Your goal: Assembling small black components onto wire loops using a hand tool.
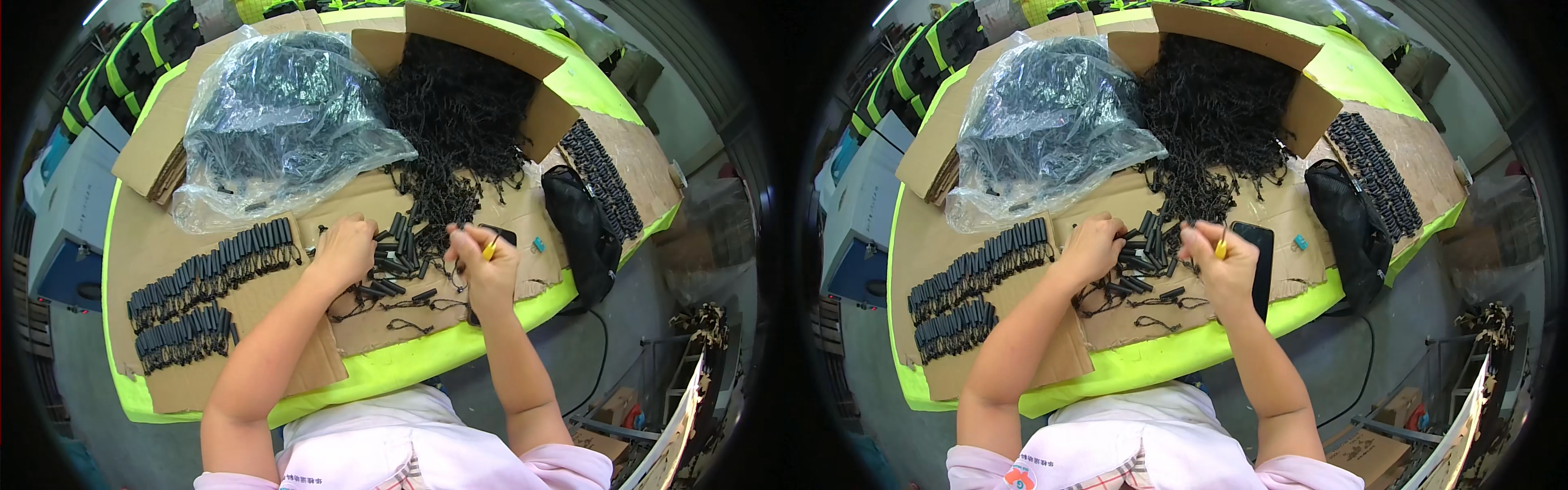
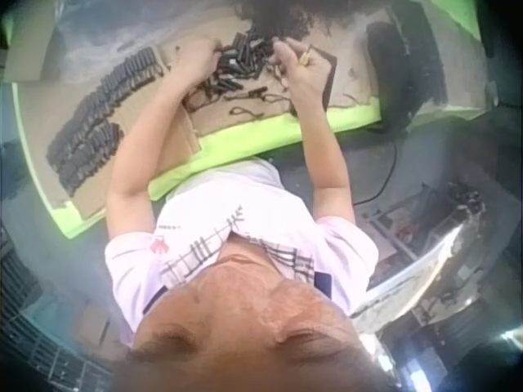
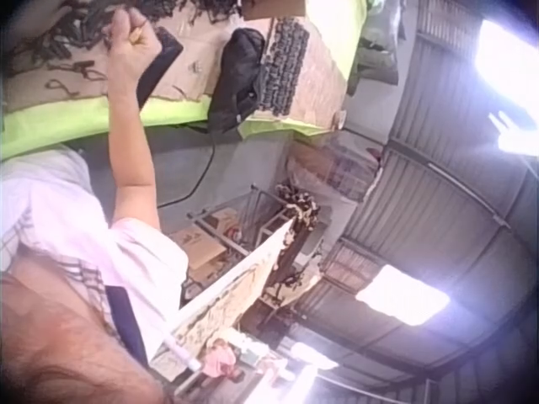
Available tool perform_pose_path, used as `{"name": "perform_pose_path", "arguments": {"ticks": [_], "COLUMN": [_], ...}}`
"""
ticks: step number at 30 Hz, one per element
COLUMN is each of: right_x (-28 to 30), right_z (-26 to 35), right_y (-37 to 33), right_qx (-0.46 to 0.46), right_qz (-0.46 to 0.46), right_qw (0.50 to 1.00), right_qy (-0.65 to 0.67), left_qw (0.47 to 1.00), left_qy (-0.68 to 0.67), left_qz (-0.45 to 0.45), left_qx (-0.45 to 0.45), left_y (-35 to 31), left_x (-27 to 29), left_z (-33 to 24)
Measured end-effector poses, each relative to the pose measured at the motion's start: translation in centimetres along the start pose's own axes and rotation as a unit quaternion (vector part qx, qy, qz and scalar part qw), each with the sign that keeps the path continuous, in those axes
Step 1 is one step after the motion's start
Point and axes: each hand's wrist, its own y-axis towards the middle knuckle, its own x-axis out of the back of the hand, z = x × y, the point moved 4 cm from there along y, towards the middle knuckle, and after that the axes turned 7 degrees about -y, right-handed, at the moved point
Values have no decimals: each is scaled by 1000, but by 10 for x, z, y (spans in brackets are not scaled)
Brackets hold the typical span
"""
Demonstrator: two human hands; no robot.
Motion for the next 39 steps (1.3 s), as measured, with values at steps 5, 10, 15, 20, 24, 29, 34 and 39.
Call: {"name": "perform_pose_path", "arguments": {"ticks": [5,10,15,20,24,29,34,39], "right_x": [-11,-16,-15,-31,-37,-40,-43,-43], "right_z": [-22,-19,-1,25,22,26,28,17], "right_y": [-35,-52,-68,-91,-96,-102,-102,-95], "right_qx": [-23,34,142,336,403,445,448,349], "right_qz": [85,103,72,47,31,9,37,103], "right_qw": [995,992,979,917,881,834,831,906], "right_qy": [-46,-70,-124,-211,-245,-327,-328,-216], "left_qw": [995,1000,943,625,592,649,694,673], "left_qy": [-29,26,-305,-759,-781,-729,-687,-714], "left_qz": [86,-7,79,-77,-110,-178,-194,-152], "left_qx": [45,-9,110,164,168,123,92,119], "left_y": [17,4,-52,-114,-128,-137,-139,-138], "left_x": [0,2,22,10,7,9,8,4], "left_z": [4,-9,-42,-53,-55,-52,-55,-51]}}
